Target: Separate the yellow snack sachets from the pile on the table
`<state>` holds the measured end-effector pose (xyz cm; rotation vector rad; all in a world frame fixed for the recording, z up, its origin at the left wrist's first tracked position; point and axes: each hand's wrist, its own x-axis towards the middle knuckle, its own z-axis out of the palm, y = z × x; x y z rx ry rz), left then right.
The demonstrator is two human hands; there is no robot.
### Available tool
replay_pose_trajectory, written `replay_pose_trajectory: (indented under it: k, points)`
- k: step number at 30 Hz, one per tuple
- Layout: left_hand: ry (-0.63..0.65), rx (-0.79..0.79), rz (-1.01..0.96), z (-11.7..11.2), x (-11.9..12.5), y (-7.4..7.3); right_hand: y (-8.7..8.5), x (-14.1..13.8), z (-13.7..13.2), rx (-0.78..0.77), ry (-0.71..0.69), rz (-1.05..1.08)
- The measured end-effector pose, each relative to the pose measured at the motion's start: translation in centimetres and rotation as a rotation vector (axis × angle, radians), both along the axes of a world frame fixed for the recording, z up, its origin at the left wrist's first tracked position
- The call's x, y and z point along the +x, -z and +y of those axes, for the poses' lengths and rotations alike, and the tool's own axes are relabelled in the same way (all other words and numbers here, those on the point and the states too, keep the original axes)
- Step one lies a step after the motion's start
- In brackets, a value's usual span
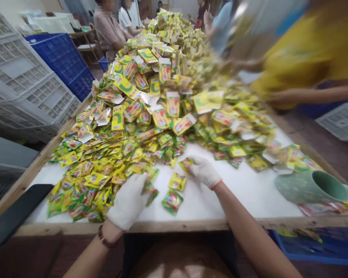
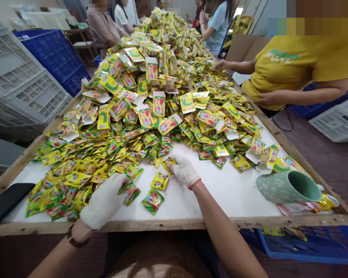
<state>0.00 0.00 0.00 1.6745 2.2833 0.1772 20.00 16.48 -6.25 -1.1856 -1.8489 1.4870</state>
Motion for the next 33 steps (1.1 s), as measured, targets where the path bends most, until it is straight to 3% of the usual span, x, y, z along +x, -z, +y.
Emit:
replay_pose_trajectory:
  k: [3,5,8,13,16,20,23,26,33]
  points:
    - [0.107,0.026,0.059,1.1,1.4,-0.4,0.1,-0.1,0.1,-0.051,0.011,0.026]
    - [0.174,-0.076,0.063,1.6,2.6,-0.1,0.0,-0.2,0.0,-0.077,0.015,0.061]
    - [0.175,-0.215,0.074,1.5,4.6,0.8,-0.2,-0.2,0.0,-0.128,0.025,0.122]
    - [0.125,-0.089,-0.081,0.2,6.0,2.3,-0.5,0.0,0.0,-0.254,0.033,0.218]
    - [-0.066,0.036,-0.387,0.4,5.1,2.7,-0.9,0.1,-0.2,-0.323,0.018,0.265]
    - [-0.448,0.285,-1.014,2.2,3.8,3.2,-2.0,-0.2,-1.1,-0.329,0.011,0.335]
    - [-0.569,0.398,-1.306,3.7,4.0,3.5,-2.6,-0.7,-2.2,-0.353,-0.040,0.377]
    - [-0.491,0.397,-1.401,4.5,4.5,3.8,-2.6,-1.2,-2.8,-0.371,-0.129,0.349]
    - [-0.367,0.261,-1.349,4.0,3.7,3.9,-1.9,-1.1,-2.4,-0.168,-0.208,0.154]
